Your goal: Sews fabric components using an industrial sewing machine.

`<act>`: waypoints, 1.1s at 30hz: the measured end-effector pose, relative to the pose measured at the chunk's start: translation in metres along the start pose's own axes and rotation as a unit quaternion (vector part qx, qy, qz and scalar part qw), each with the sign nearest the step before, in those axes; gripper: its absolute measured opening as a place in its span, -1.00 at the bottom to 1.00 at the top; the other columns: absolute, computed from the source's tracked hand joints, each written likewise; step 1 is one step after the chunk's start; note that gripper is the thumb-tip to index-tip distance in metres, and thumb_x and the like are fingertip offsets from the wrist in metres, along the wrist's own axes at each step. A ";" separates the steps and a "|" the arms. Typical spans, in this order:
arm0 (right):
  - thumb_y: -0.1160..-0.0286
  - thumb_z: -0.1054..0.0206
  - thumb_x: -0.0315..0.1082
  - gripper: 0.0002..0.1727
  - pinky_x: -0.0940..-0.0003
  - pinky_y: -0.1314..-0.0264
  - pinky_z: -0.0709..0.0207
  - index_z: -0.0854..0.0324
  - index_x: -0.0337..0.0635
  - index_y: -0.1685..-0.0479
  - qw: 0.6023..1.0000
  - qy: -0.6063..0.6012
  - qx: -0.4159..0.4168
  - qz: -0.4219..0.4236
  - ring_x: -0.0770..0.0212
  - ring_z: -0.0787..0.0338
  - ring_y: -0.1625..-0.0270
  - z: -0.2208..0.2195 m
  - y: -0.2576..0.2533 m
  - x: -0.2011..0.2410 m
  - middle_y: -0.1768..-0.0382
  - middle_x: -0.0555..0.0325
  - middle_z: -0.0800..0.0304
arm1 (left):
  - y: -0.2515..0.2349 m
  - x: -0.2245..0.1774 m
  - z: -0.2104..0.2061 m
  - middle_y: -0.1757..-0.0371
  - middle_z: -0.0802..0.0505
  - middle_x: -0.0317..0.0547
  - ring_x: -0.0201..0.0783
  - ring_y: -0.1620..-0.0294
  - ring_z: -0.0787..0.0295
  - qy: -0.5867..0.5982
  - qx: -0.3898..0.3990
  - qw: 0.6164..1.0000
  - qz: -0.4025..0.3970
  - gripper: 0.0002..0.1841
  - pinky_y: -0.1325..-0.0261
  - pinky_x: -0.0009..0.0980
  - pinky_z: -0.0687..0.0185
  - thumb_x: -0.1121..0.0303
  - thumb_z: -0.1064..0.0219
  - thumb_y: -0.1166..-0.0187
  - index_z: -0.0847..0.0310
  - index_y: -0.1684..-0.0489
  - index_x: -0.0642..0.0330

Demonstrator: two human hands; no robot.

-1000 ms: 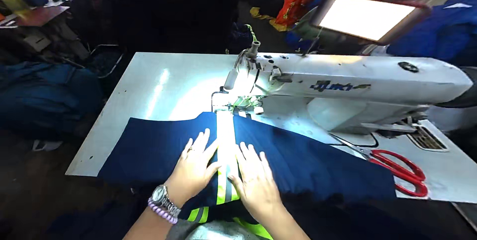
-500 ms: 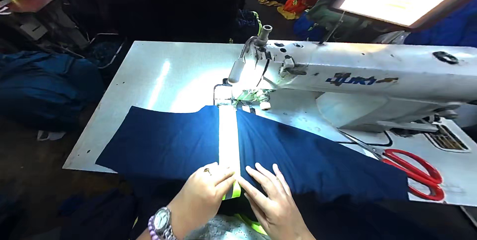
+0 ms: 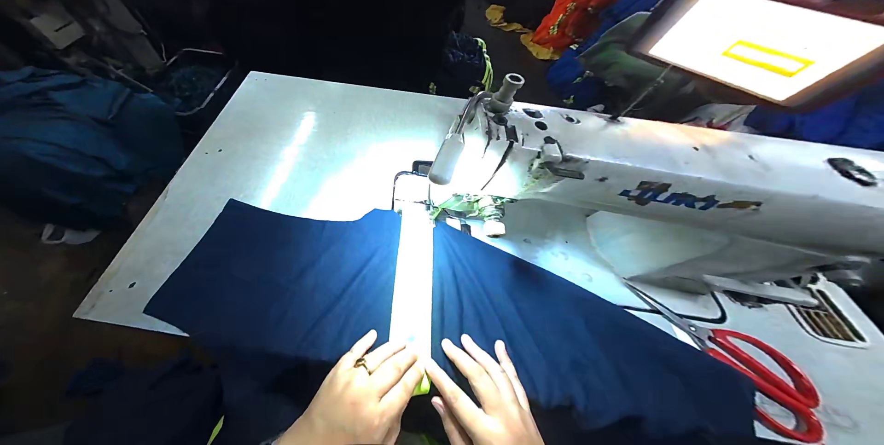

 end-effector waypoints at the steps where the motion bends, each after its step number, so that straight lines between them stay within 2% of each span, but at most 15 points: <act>1: -0.68 -0.29 -0.09 -0.66 -0.50 -0.65 -0.12 -0.81 0.16 -0.31 1.000 0.000 0.000 -0.005 -0.23 -0.64 -0.54 0.000 -0.004 -0.001 -0.36 -0.05 -0.80 | -0.003 0.004 -0.001 -0.40 -0.83 -0.25 -0.27 -0.52 -0.67 -0.002 0.001 1.000 0.001 -0.66 -0.64 -0.10 -0.43 0.34 -0.13 -0.72 -0.73 -0.32 0.00; 6: -0.68 -0.17 -0.05 -0.63 -0.48 -0.58 -0.25 -0.87 0.20 -0.18 0.998 0.025 -0.051 0.003 -0.22 -0.67 -0.51 -0.004 -0.044 -0.024 -0.33 0.02 -0.82 | -0.035 0.034 -0.005 -0.45 -0.79 -0.21 -0.23 -0.57 -0.64 0.025 0.016 1.000 0.011 -0.62 -0.67 0.09 -0.39 0.28 -0.14 -0.68 -0.72 -0.38 0.01; 7: -0.68 -0.16 -0.05 -0.62 -0.48 -0.58 -0.26 -0.87 0.20 -0.19 0.998 0.029 -0.051 0.005 -0.22 -0.67 -0.51 -0.005 -0.053 -0.029 -0.34 0.03 -0.82 | -0.044 0.041 -0.005 -0.46 -0.78 -0.18 -0.18 -0.57 -0.63 0.033 0.035 0.999 0.019 -0.60 -0.66 0.14 -0.38 0.28 -0.13 -0.68 -0.70 -0.41 0.02; 9: -0.68 -0.13 -0.05 -0.61 -0.51 -0.57 -0.26 -0.87 0.21 -0.20 0.998 0.035 -0.050 0.005 -0.23 -0.67 -0.51 -0.006 -0.068 -0.041 -0.36 0.03 -0.81 | -0.062 0.052 -0.006 -0.59 -0.68 -0.17 -0.15 -0.68 -0.50 0.060 0.118 0.990 0.048 -0.55 -0.74 0.20 -0.19 0.21 -0.05 -0.77 -0.58 -0.56 0.02; 14: -0.68 -0.07 -0.01 -0.56 -0.48 -0.58 -0.28 -0.87 0.22 -0.20 0.998 0.057 -0.036 -0.002 -0.19 -0.66 -0.53 -0.010 -0.110 -0.067 -0.36 0.06 -0.80 | -0.101 0.085 -0.009 -0.70 -0.55 -0.18 -0.20 -0.81 -0.27 0.103 0.220 0.966 0.089 -0.48 -0.88 0.11 0.22 0.12 0.11 -0.84 -0.45 -0.70 -0.03; 18: -0.71 -0.09 0.01 -0.58 -0.40 -0.65 -0.25 -0.84 0.25 -0.26 0.997 0.075 0.003 -0.024 -0.13 -0.58 -0.61 -0.009 -0.136 -0.081 -0.43 0.10 -0.76 | -0.122 0.107 -0.016 -0.76 -0.47 -0.31 -0.32 -0.84 -0.16 0.051 0.237 0.967 0.080 -0.46 -0.92 0.01 0.30 0.03 0.15 -0.85 -0.40 -0.74 -0.14; 20: -0.73 -0.07 0.01 -0.55 -0.34 -0.74 -0.16 -0.79 0.23 -0.36 0.995 0.070 -0.003 -0.064 -0.15 -0.49 -0.68 0.000 -0.132 -0.069 -0.54 0.04 -0.66 | -0.129 0.115 -0.019 -0.80 -0.40 -0.34 -0.35 -0.87 -0.08 0.042 0.245 0.966 0.070 -0.46 -0.93 -0.01 0.34 0.03 0.13 -0.84 -0.37 -0.76 -0.14; 22: -0.70 -0.04 0.00 -0.45 -0.24 -0.77 -0.17 -0.67 0.02 -0.50 0.992 0.011 -0.052 -0.114 -0.14 -0.45 -0.71 0.009 -0.107 -0.048 -0.62 -0.07 -0.54 | -0.131 0.118 -0.018 -0.84 -0.33 -0.33 -0.33 -0.90 0.00 0.052 0.269 0.959 0.071 -0.42 -0.92 0.02 0.44 0.00 0.07 -0.80 -0.29 -0.81 -0.12; 23: -0.69 -0.06 0.01 -0.39 -0.25 -0.76 -0.17 -0.56 -0.09 -0.60 0.989 -0.015 -0.057 -0.138 -0.17 -0.42 -0.72 0.012 -0.090 -0.043 -0.65 -0.13 -0.49 | -0.132 0.118 -0.017 -0.86 -0.29 -0.30 -0.31 -0.91 0.04 0.060 0.282 0.955 0.072 -0.37 -0.92 0.04 0.50 -0.03 0.02 -0.75 -0.24 -0.83 -0.08; 25: -0.65 -0.12 0.06 -0.27 -0.42 -0.74 -0.07 -0.39 -0.23 -0.71 0.987 0.010 -0.017 -0.161 -0.33 -0.33 -0.75 0.015 -0.059 -0.055 -0.70 -0.26 -0.37 | -0.133 0.118 -0.016 -0.88 -0.24 -0.28 -0.30 -0.92 0.09 0.063 0.296 0.951 0.069 -0.25 -0.91 0.07 0.56 -0.18 -0.04 -0.68 -0.17 -0.86 -0.05; 26: -0.64 -0.10 0.14 -0.23 -0.49 -0.71 -0.06 -0.42 -0.20 -0.70 0.987 0.058 0.002 -0.151 -0.38 -0.32 -0.74 0.017 -0.048 -0.073 -0.70 -0.27 -0.37 | -0.133 0.119 -0.016 -0.89 -0.23 -0.29 -0.30 -0.92 0.09 0.057 0.297 0.951 0.064 -0.21 -0.91 0.06 0.56 -0.23 -0.05 -0.65 -0.17 -0.86 -0.05; 28: -0.64 0.16 0.37 -0.14 -0.57 -0.66 -0.07 -0.46 -0.03 -0.70 0.984 0.130 0.020 -0.119 -0.41 -0.30 -0.75 0.028 -0.034 -0.119 -0.72 -0.25 -0.35 | -0.131 0.120 -0.019 -0.89 -0.21 -0.29 -0.29 -0.92 0.09 0.038 0.294 0.954 0.053 -0.15 -0.91 0.05 0.54 -0.28 -0.10 -0.61 -0.12 -0.88 -0.04; 30: -0.63 0.33 0.47 -0.05 -0.59 -0.62 -0.10 -0.46 0.00 -0.70 0.978 0.172 0.020 -0.114 -0.43 -0.31 -0.74 0.044 -0.031 -0.154 -0.72 -0.26 -0.34 | -0.130 0.119 -0.019 -0.90 -0.20 -0.23 -0.25 -0.93 0.10 0.023 0.281 0.958 0.042 -0.06 -0.90 0.09 0.54 -0.31 -0.19 -0.53 -0.09 -0.89 0.03; 32: -0.67 0.16 0.36 -0.14 -0.68 -0.60 0.00 -0.49 -0.10 -0.67 0.971 0.200 0.016 -0.127 -0.55 -0.30 -0.71 0.058 -0.037 -0.150 -0.67 -0.38 -0.38 | -0.126 0.110 -0.014 -0.93 -0.10 -0.19 -0.23 -0.95 0.23 0.015 0.296 0.953 0.053 -0.01 -0.88 0.16 0.63 -0.34 -0.21 -0.50 -0.04 -0.90 0.04; 33: -0.67 -0.06 0.15 -0.30 -0.70 -0.60 0.01 -0.58 -0.18 -0.57 0.975 0.190 -0.001 -0.115 -0.59 -0.33 -0.67 0.062 -0.044 -0.131 -0.60 -0.42 -0.46 | -0.122 0.101 -0.009 -0.94 -0.07 -0.14 -0.19 -0.96 0.28 0.021 0.304 0.950 0.064 -0.03 -0.88 0.20 0.65 -0.32 -0.20 -0.51 -0.05 -0.90 0.02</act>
Point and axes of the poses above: each hand's wrist, its own y-axis away from the middle knuckle, its own z-axis out of the back of the hand, x = y × z, the point moved 5 cm from there along -y, towards the middle knuckle
